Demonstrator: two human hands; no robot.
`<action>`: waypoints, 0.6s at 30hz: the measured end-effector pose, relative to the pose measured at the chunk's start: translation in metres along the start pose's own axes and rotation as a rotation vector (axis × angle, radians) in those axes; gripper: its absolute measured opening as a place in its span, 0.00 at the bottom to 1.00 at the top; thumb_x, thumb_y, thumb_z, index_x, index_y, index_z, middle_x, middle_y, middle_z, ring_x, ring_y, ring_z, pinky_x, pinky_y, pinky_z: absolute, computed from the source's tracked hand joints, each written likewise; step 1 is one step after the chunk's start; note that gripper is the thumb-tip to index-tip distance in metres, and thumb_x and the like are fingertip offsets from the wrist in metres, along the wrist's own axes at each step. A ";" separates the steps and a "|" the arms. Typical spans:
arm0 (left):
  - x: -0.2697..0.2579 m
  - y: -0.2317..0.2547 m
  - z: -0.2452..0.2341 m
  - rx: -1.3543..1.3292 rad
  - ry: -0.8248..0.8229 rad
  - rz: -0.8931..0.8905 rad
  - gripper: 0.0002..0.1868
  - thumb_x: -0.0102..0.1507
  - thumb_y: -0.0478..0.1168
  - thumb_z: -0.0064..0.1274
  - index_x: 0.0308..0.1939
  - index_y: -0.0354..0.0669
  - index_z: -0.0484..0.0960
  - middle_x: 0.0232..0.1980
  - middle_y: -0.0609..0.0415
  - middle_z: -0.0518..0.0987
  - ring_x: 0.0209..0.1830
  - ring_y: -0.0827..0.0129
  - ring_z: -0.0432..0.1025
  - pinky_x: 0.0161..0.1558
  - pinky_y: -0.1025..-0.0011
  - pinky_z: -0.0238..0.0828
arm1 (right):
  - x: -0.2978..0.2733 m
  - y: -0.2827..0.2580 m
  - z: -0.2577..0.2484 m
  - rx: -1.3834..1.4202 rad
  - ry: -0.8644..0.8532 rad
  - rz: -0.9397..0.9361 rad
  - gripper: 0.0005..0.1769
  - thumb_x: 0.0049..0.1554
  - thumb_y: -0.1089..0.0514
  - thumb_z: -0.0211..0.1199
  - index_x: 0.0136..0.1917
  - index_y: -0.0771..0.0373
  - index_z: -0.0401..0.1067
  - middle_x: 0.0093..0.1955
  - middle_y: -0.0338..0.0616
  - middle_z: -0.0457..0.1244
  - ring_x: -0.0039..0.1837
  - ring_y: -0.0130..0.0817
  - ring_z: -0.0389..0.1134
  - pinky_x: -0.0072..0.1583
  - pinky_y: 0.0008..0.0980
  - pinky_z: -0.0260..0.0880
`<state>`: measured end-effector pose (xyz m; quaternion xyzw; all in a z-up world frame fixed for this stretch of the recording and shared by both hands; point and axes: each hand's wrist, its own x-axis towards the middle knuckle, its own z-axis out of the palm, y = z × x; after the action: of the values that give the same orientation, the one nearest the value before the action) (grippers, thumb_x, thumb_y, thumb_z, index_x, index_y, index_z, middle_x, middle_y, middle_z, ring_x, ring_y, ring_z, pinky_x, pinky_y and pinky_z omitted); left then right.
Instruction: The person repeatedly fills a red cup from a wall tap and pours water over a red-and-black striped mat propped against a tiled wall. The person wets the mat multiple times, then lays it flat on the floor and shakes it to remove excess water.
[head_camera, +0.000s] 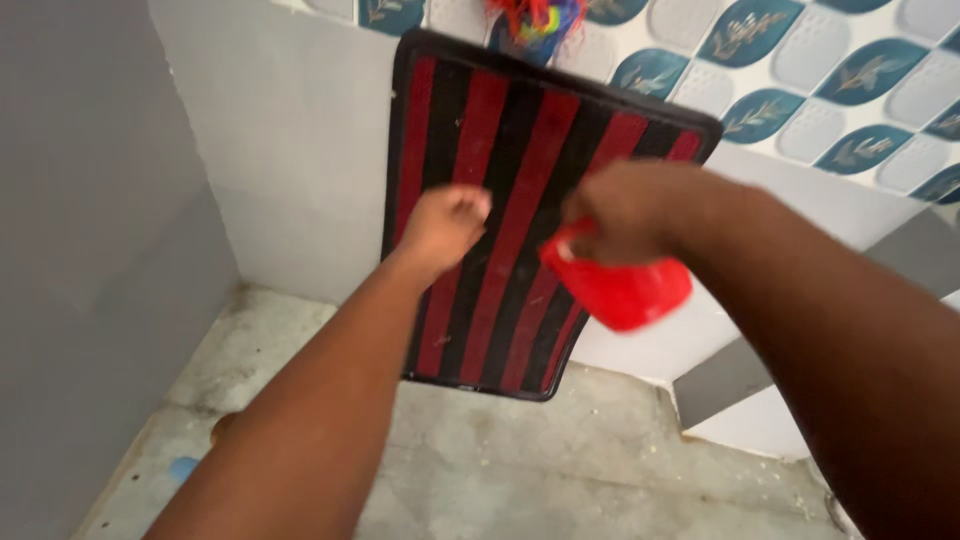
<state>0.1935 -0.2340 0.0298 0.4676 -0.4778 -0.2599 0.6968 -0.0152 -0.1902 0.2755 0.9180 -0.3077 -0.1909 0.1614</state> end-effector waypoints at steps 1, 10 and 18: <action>0.010 0.016 0.013 -0.117 0.083 -0.182 0.11 0.68 0.40 0.54 0.50 0.39 0.85 0.38 0.57 0.80 0.33 0.75 0.72 0.36 0.72 0.71 | 0.004 -0.005 -0.008 0.023 0.039 0.064 0.23 0.57 0.37 0.59 0.60 0.47 0.76 0.56 0.48 0.70 0.60 0.52 0.70 0.60 0.50 0.70; 0.004 0.052 0.012 -0.034 0.062 -0.478 0.20 0.68 0.41 0.48 0.64 0.49 0.78 0.53 0.62 0.82 0.50 0.76 0.73 0.56 0.69 0.68 | 0.016 0.033 -0.018 0.184 0.327 0.225 0.26 0.62 0.37 0.56 0.61 0.57 0.75 0.51 0.59 0.70 0.55 0.58 0.71 0.57 0.54 0.70; -0.019 -0.004 -0.023 0.089 0.073 -0.481 0.18 0.66 0.44 0.53 0.56 0.39 0.85 0.55 0.50 0.86 0.58 0.66 0.77 0.62 0.67 0.69 | 0.011 0.036 0.032 0.219 -0.195 0.040 0.29 0.58 0.32 0.60 0.49 0.59 0.80 0.45 0.53 0.73 0.51 0.48 0.75 0.55 0.48 0.72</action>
<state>0.2070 -0.2106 0.0156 0.6073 -0.3381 -0.3800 0.6103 -0.0389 -0.2299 0.2597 0.9009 -0.3590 -0.2415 0.0334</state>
